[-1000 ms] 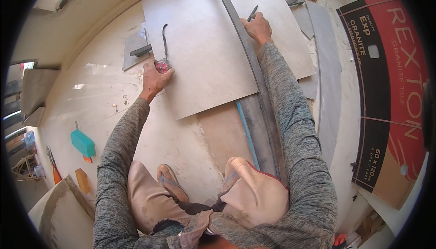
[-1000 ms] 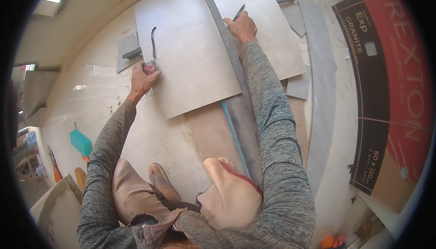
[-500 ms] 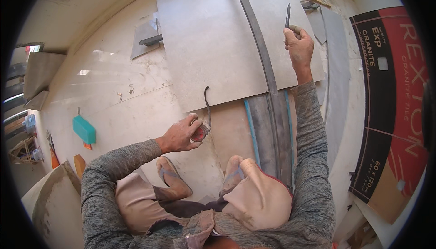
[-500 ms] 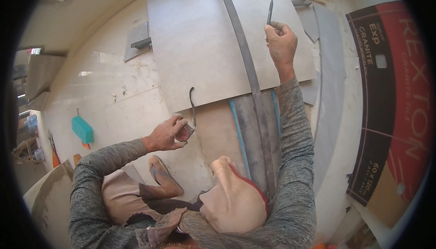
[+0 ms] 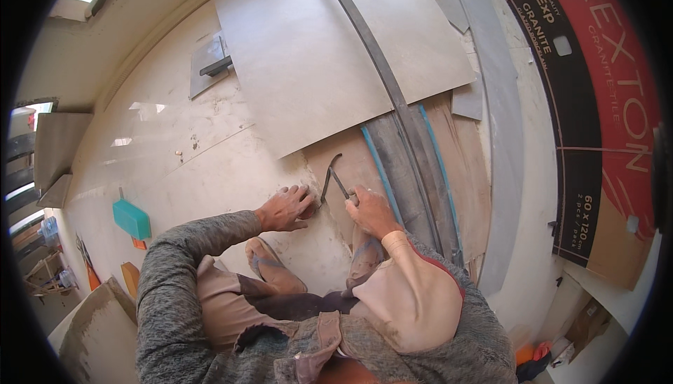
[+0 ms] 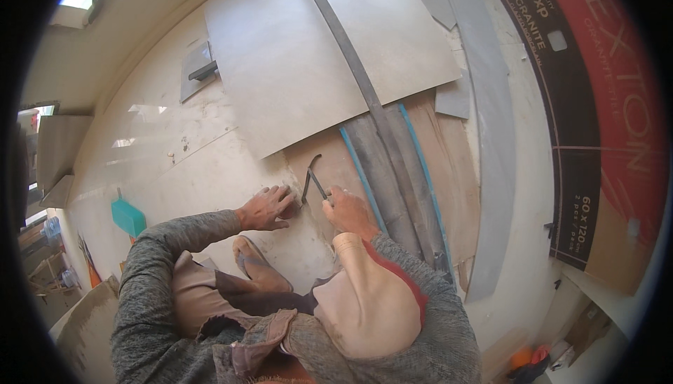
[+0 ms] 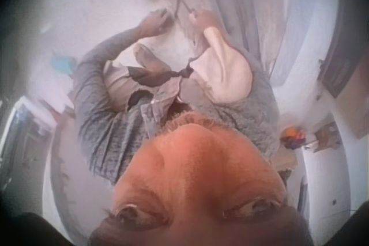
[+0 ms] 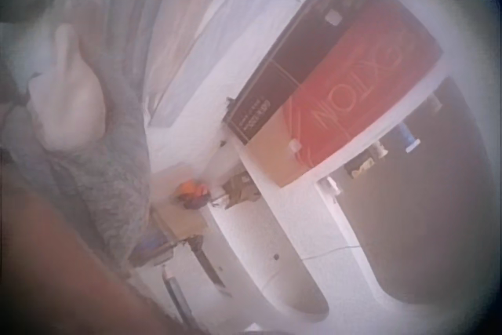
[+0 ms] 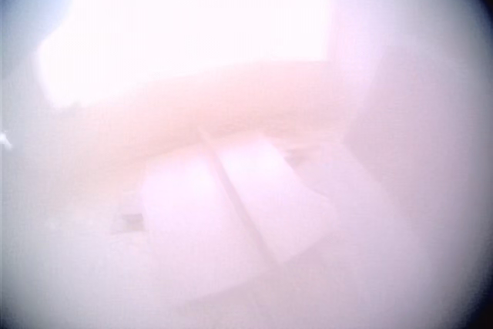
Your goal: The person measures a tile with a tape measure, marks it with a pencil, and then cuts it using a tile cutter.
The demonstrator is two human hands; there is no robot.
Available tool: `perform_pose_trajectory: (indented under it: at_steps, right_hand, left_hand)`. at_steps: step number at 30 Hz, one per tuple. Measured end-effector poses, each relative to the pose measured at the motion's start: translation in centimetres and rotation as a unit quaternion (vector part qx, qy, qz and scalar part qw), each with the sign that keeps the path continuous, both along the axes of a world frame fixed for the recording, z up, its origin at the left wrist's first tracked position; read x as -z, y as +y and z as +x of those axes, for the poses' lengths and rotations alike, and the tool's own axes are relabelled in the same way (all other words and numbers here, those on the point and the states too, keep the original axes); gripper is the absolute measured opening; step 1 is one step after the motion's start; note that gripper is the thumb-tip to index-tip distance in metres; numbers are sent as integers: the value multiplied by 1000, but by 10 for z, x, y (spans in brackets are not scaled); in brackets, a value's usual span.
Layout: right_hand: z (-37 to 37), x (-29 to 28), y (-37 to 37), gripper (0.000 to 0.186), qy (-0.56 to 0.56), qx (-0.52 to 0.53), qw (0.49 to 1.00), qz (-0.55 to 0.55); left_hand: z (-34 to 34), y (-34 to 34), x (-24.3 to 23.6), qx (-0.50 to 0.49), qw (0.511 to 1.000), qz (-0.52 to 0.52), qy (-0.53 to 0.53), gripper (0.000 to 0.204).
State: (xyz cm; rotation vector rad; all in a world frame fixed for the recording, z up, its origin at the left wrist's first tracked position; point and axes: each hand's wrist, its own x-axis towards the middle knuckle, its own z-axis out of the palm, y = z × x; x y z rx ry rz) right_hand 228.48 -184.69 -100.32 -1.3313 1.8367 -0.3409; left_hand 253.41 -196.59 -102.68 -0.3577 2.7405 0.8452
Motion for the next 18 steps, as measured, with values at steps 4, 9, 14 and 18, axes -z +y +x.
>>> perform_pose_trajectory:
  at_steps: [4, 9, 14, 18]
  right_hand:
    - [4, 25, 3, 32, 66, -6, 998, 6]
    - [-12, -25, 39, 31, 53, 49, 993, -95]
    - [-71, -119, 122, 29, 51, 191, 972, -128]
    - [-112, -159, 241, 44, 154, 354, 922, -36]
  left_hand:
    - [-9, -14, -6, 6, 998, -50, 45, 70]
    - [-30, -14, -6, 15, 997, -43, 57, 49]
    - [-46, -26, -19, -13, 990, -66, 125, 38]
    - [-67, -34, -21, -22, 989, -79, 125, 40]
